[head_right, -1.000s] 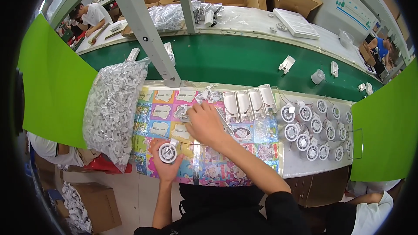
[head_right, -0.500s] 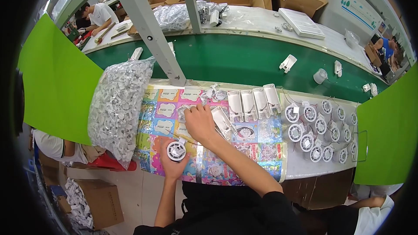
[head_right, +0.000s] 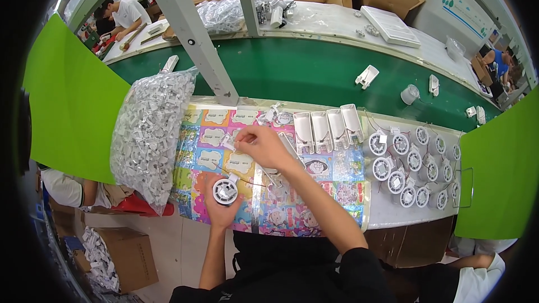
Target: The person assembles circular electronic components into white plastic housings by hand on a production line.
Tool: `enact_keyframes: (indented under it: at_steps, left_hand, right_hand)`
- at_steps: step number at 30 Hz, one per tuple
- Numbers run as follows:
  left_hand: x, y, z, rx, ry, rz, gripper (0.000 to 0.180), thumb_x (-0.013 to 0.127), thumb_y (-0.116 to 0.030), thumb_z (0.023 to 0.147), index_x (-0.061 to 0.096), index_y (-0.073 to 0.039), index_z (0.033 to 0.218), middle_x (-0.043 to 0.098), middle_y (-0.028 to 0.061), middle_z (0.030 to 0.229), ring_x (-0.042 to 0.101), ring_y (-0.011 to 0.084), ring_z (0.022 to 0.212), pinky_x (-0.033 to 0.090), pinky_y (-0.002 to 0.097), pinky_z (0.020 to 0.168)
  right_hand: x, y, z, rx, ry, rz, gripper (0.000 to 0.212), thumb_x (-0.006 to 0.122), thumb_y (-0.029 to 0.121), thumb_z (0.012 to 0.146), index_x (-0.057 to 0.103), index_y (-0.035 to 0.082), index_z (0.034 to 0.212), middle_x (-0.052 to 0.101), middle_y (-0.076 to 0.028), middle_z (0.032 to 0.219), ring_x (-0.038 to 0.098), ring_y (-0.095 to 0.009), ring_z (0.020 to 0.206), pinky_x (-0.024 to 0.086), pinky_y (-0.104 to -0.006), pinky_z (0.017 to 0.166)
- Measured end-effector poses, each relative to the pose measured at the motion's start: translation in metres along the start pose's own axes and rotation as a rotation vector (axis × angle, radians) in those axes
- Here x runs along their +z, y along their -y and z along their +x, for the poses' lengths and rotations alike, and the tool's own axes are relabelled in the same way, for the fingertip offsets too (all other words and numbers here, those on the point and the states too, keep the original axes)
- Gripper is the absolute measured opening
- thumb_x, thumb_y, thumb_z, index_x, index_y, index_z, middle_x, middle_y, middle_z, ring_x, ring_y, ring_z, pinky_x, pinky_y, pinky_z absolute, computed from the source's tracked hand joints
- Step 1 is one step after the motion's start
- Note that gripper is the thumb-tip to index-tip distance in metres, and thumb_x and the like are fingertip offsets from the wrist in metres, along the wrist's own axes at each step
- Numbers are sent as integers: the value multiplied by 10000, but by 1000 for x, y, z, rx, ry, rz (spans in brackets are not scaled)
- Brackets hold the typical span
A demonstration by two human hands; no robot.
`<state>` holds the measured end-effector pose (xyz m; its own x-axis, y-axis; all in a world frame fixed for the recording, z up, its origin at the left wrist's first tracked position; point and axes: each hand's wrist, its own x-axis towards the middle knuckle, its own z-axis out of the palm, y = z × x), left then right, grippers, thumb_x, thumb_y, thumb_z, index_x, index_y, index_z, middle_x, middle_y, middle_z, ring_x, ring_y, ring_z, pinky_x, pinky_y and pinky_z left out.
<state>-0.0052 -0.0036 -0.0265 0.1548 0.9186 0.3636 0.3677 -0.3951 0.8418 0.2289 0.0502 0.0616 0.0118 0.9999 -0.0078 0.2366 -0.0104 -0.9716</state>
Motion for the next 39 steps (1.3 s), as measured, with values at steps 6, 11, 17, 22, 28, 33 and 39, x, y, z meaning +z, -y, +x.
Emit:
enact_keyframes:
  at_steps: [6,11,17,22,28,33,39]
  left_hand:
    - [-34,-5,3,-119,238,-320,632,886,-27,668,625,-26,1244,664,107,1178,642,234,1094,508,370,970]
    - [-30,-36,0,-72,471,-275,603,892,-68,664,661,-38,1221,664,109,1161,642,250,1062,508,373,943]
    - [7,-64,-10,-14,530,-190,606,871,-69,666,663,-50,1235,687,119,1177,617,308,1097,496,400,964]
    - [15,-69,-11,14,515,-142,604,864,-53,670,660,-43,1238,692,129,1186,613,322,1110,497,411,972]
    - [8,-72,-10,-53,593,-302,644,861,-29,656,643,-42,1262,686,139,1210,621,322,1147,494,401,998]
    - [12,-83,-8,12,632,-282,659,854,-11,643,638,-46,1264,690,134,1222,624,330,1158,498,409,1002]
    - [16,-98,-5,54,695,-203,655,852,-8,625,649,-52,1246,695,133,1244,626,342,1168,509,429,997]
  right_hand:
    - [-80,39,-90,44,241,-231,163,736,170,942,743,17,1000,716,-46,799,678,-137,766,549,-312,759]
    - [-117,5,-144,283,363,-571,155,705,199,855,726,56,911,745,-91,792,722,-291,760,555,-411,713]
    - [-89,-32,-164,93,-52,-699,334,727,261,869,674,59,1130,642,-133,1061,690,-354,870,554,-461,782]
    - [-57,-26,-191,218,-253,-704,472,793,221,858,628,25,1255,606,-133,1136,686,-297,849,554,-407,767]
    - [-40,-12,-196,-24,-95,-372,474,804,160,859,629,57,1287,580,-139,1174,647,-329,1023,553,-397,861]
    - [-29,-5,-190,-70,43,-279,474,778,102,881,617,69,1325,562,-140,1203,634,-322,1068,548,-394,900]
    - [-25,-17,-201,-91,11,-226,466,762,73,896,642,69,1347,560,-135,1217,630,-297,1074,548,-379,898]
